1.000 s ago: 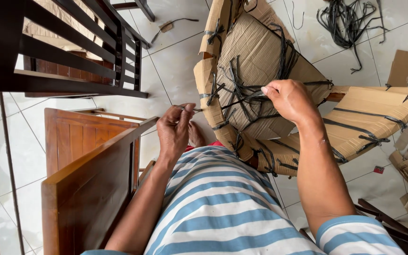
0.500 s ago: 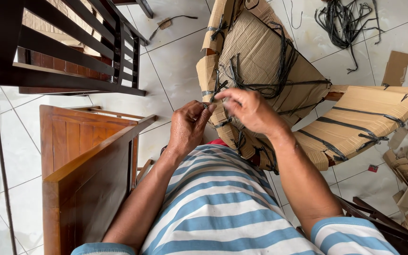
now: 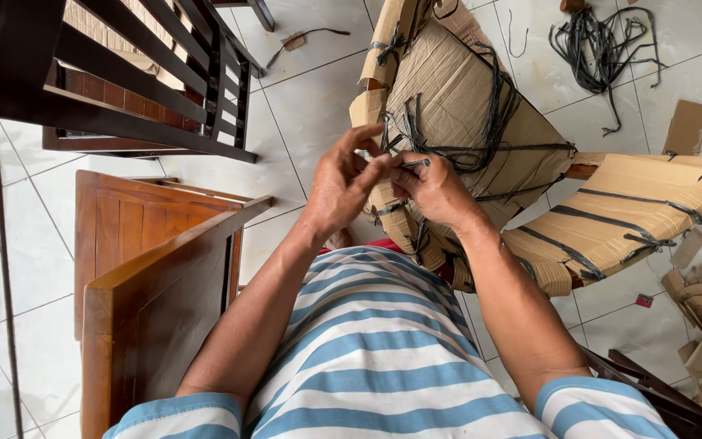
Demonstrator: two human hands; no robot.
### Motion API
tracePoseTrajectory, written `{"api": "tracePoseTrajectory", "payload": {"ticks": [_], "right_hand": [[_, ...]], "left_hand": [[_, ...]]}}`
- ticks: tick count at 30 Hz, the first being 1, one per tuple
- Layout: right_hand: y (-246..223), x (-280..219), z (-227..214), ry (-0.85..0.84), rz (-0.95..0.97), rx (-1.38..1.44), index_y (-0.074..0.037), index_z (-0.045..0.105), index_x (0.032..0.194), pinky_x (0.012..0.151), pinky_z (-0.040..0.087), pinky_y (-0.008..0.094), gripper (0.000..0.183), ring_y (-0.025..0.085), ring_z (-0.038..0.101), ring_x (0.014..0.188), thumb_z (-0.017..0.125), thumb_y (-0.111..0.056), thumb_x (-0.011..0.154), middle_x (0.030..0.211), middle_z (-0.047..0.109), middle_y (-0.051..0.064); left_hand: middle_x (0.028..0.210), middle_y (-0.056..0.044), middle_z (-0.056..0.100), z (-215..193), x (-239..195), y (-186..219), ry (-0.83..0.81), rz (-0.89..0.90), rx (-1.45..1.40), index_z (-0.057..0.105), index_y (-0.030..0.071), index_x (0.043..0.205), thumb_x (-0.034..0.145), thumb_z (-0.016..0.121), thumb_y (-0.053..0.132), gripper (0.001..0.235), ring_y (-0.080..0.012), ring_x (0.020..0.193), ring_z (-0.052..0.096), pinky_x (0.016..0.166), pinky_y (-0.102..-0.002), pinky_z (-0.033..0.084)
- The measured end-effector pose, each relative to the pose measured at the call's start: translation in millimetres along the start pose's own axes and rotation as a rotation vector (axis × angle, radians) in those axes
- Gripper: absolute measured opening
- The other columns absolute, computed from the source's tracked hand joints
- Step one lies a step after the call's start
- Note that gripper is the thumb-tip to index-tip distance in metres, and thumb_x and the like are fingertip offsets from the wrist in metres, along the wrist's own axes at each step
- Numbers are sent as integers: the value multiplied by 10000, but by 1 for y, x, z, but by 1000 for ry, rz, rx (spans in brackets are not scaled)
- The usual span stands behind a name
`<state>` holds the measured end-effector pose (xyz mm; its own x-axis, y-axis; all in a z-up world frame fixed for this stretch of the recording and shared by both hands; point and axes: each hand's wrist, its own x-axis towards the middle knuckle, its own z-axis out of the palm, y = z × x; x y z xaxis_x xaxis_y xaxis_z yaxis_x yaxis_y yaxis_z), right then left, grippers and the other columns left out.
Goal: The person wraps the components of a wooden chair frame with cardboard strips and secures them by tying black plastic cord around the protective layers.
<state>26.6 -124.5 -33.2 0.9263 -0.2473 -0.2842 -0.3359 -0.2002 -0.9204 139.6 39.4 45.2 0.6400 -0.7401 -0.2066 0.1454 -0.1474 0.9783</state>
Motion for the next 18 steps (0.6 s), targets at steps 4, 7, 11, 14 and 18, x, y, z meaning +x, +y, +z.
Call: {"api": "tracePoseTrajectory", "payload": {"ticks": [4,7,11,14,18], "right_hand": [[-24,-3,-3,2,-14,16,-33,710,981,553,520,234,148,139,627,580,600,-98,1057,668,691,101],[-22,-7,2,-6,9,63,-35,684,972,577,520,196,142,94,621,611,603,-114,1058,678,678,60],[-18,-8,4,0,-1,63,-33,668,1014,569,519,187,124,89,617,608,585,-108,1067,678,674,60],[-25,-11,1,39,-43,71,-20,618,1162,588,526,232,126,140,622,617,552,-91,1081,693,664,90],[-29,-20,7,225,-55,-5,-4,479,1244,605,499,257,155,148,594,621,485,-55,1098,703,608,67]], "left_hand": [[998,-145,652,-10,5,-81,12,31,211,712,24,1213,966,656,58,256,-190,746,613,692,-321,516],[1003,-140,644,2,2,-113,-1,67,281,737,129,1245,938,756,173,311,-248,748,680,696,-372,567],[987,-178,674,13,11,-127,-9,111,342,767,74,1108,942,706,90,178,-366,839,728,733,-427,584],[894,-95,728,18,12,-136,51,57,257,769,119,1056,976,672,163,134,-263,763,739,693,-369,581],[849,-64,786,20,16,-131,132,-69,189,769,136,1046,1017,639,271,190,-241,819,778,700,-366,600]]}}
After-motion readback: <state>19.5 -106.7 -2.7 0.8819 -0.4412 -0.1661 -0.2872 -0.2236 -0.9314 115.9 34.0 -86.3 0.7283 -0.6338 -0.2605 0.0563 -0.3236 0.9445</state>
